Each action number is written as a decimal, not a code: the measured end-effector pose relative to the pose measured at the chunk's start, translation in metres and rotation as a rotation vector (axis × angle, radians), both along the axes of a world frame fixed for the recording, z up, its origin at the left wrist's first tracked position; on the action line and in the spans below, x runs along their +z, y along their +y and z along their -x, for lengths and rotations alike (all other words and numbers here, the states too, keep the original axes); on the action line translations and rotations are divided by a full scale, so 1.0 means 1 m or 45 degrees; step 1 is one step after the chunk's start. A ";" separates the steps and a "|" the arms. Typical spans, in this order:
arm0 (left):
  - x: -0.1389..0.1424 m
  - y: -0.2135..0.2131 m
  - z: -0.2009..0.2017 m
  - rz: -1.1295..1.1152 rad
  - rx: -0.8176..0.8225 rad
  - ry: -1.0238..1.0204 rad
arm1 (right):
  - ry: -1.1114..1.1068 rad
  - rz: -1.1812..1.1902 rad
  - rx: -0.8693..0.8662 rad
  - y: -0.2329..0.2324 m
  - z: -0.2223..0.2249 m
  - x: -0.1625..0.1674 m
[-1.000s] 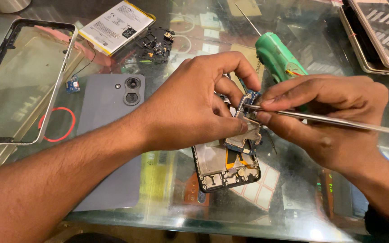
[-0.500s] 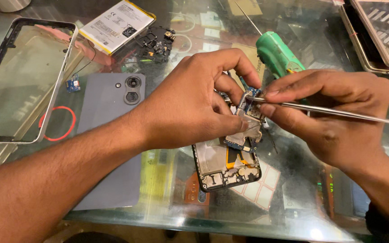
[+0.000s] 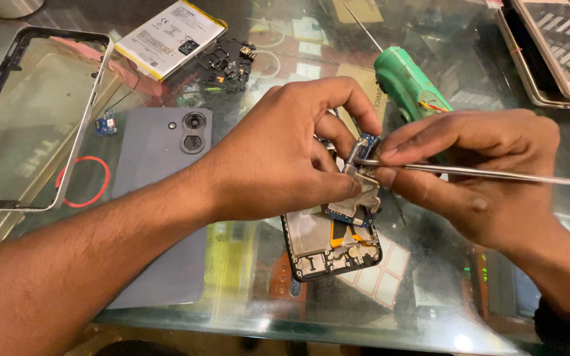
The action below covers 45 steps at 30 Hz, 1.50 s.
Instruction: The person holds a disassembled smartphone motherboard in one hand and uses tweezers with the other hand to pry, lift, and reposition a small internal component on the board, repeatedly working at the same edge of the part over the disassembled phone body on the workbench.
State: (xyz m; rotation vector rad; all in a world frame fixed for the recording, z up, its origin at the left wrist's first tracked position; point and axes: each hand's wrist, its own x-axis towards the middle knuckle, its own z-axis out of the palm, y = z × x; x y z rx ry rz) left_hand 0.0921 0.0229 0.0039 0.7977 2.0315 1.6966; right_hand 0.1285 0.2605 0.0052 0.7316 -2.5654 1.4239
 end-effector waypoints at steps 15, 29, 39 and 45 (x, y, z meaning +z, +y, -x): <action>-0.001 -0.001 0.001 -0.001 0.016 0.075 | 0.024 -0.008 -0.046 0.001 0.001 -0.004; -0.003 -0.002 0.000 -0.026 -0.005 0.028 | 0.143 -0.044 -0.148 -0.007 -0.001 -0.004; -0.003 -0.003 0.001 -0.025 0.017 0.051 | 0.106 -0.038 -0.205 -0.009 0.002 -0.006; -0.002 -0.002 0.001 -0.039 -0.001 0.023 | 0.081 0.049 -0.218 -0.008 0.000 -0.008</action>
